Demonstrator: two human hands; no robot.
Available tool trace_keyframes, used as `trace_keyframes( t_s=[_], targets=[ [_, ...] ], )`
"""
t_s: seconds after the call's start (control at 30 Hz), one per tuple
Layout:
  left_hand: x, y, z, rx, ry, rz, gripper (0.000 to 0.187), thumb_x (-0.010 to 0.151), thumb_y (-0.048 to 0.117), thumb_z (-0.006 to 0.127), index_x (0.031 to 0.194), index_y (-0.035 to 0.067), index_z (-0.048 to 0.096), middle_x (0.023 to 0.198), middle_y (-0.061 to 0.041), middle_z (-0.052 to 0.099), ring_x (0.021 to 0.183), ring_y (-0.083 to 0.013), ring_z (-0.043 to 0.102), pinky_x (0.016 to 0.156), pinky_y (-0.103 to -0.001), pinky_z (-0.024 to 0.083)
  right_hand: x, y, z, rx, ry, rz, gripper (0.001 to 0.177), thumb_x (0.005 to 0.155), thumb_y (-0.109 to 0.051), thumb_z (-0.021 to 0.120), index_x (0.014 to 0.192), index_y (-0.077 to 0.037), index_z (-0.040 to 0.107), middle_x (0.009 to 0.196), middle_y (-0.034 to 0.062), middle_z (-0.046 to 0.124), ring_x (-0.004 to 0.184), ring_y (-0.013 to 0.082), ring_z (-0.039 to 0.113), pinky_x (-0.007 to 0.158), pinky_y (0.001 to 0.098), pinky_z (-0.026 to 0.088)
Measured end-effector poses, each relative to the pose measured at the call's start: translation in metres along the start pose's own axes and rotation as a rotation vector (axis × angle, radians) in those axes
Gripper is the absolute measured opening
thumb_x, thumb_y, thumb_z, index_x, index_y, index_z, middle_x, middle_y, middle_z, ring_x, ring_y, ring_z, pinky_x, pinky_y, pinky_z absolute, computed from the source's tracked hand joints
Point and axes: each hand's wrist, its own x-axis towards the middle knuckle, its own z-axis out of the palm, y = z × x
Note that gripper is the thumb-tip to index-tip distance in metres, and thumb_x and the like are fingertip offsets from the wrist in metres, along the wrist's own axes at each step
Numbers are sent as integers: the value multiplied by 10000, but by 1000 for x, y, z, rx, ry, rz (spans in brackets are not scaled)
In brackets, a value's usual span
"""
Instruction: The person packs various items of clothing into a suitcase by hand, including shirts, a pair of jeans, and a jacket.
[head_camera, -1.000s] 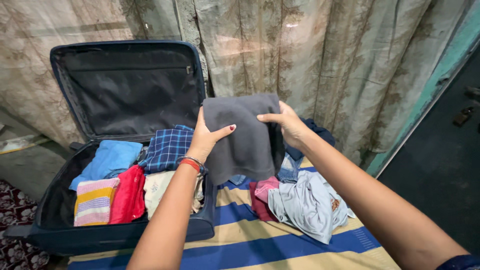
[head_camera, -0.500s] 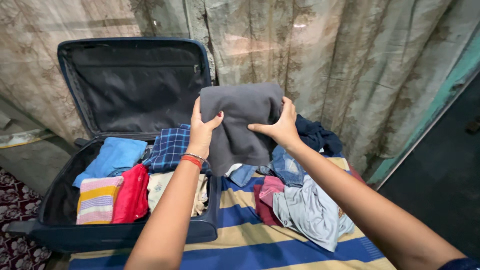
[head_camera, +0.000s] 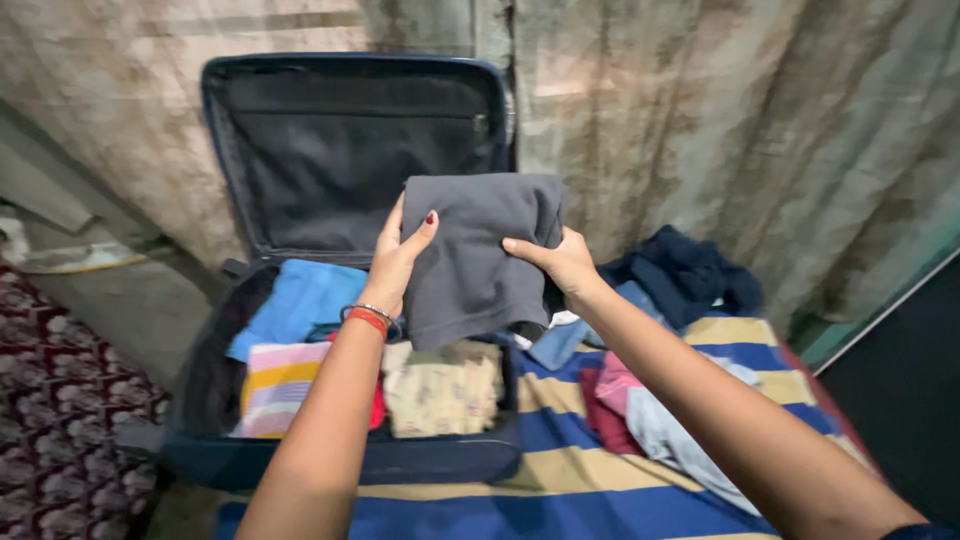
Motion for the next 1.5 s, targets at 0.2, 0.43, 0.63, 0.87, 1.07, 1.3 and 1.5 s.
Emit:
trace_keyframes(
  t_s=[0.2,0.43,0.63,0.87,1.07,1.3,1.5],
  targets=[
    [21,3,-137,249,-42,-16,898,858,117,777,1591,149,259,1477,-41,529,1328,-160,515,1103,-288,385,25,42,112,100,39,92,480,772,-244,859,1145,6,691,1058,98,756,887,170,730,795,342,598],
    [49,-40,-291,556,188,1,816,884,0,664,1605,187,329,1516,-183,506,1331,-298,544,1067,-364,437,59,107,225,157,64,142,467,866,-331,782,1162,19,692,1043,94,754,890,152,716,800,300,577],
    [65,-65,-375,759,274,56,740,912,50,677,1573,150,362,1507,-230,534,1391,-386,539,1120,-399,407,106,189,270,90,15,160,487,943,-316,735,1298,9,656,1055,96,730,898,159,638,795,302,510],
    [54,-81,-378,1016,50,-103,845,873,501,698,1563,207,310,1576,-218,322,1456,-421,285,1115,-609,269,118,235,286,-645,163,-215,649,879,-155,658,1454,8,407,1373,232,552,1252,333,547,1059,406,438],
    [55,-100,-337,1368,-75,7,734,946,565,579,1582,270,361,1642,-162,279,1529,-409,141,1162,-721,4,130,200,325,-868,-24,-499,476,1024,-281,576,1443,-63,517,1519,238,490,1446,396,440,1205,458,349],
    [45,-130,-333,1372,-59,58,742,915,522,604,1573,265,377,1650,-104,293,1533,-367,198,1131,-750,109,126,229,320,-1234,-247,-308,558,1050,-379,424,1518,-79,455,1595,171,400,1517,346,283,1196,569,223],
    [40,-141,-327,1420,-41,122,702,917,533,606,1526,212,472,1642,-105,327,1532,-359,219,1119,-752,162,120,247,307,-1100,-242,-248,564,1057,-399,413,1506,-61,456,1560,177,467,1493,341,352,1199,522,266]
  ],
)
